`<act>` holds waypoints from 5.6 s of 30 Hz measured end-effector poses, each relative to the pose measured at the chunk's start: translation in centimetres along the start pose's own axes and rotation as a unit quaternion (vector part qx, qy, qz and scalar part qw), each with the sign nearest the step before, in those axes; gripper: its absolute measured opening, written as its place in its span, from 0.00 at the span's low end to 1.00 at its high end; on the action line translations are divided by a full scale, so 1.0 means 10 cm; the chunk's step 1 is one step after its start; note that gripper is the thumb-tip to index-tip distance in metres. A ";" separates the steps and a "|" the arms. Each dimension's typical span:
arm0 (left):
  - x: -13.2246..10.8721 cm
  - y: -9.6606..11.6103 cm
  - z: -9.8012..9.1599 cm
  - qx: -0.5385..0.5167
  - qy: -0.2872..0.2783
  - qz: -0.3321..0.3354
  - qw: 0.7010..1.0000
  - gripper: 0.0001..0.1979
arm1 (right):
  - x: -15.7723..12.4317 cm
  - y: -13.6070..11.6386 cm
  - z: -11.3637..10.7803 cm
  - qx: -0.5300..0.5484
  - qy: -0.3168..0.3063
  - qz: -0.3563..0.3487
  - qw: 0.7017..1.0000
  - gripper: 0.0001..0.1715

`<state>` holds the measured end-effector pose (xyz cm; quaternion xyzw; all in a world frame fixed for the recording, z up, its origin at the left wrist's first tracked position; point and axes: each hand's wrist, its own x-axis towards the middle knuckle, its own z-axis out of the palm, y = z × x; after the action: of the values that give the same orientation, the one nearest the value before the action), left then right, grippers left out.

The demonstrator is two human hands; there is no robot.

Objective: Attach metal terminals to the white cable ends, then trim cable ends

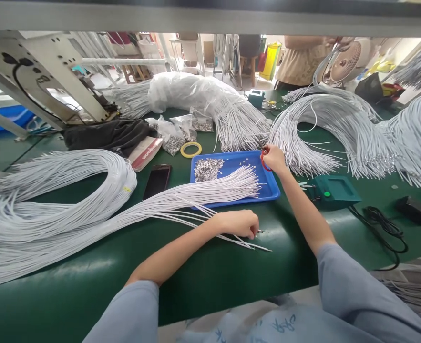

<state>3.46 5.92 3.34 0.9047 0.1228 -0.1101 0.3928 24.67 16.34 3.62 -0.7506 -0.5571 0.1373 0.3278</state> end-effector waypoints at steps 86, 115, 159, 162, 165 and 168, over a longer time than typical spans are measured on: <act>-0.47 -0.08 -0.71 -0.123 0.516 0.035 0.847 0.13 | -0.94 -0.80 -0.14 0.352 -0.045 -0.237 0.905 0.20; -0.38 -0.07 -0.62 -0.033 0.622 0.009 0.782 0.11 | -0.98 -0.82 -0.24 0.324 -0.038 -0.235 0.915 0.17; -0.36 -0.11 -0.59 -0.084 0.584 0.039 0.806 0.14 | -1.00 -0.82 -0.19 0.335 -0.033 -0.228 0.913 0.21; -0.36 -0.10 -0.60 -0.095 0.580 0.032 0.809 0.15 | -1.00 -0.82 -0.19 0.327 -0.026 -0.221 0.919 0.21; -0.36 -0.10 -0.61 -0.102 0.570 0.035 0.815 0.16 | -1.00 -0.82 -0.18 0.317 -0.026 -0.231 0.920 0.19; -0.37 -0.08 -0.62 -0.109 0.569 0.043 0.814 0.16 | -0.99 -0.82 -0.18 0.325 -0.021 -0.235 0.916 0.17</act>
<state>0.32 10.55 7.99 0.7613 0.2968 0.4558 0.3529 16.21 7.94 8.73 -0.4470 -0.6489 0.2455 0.5647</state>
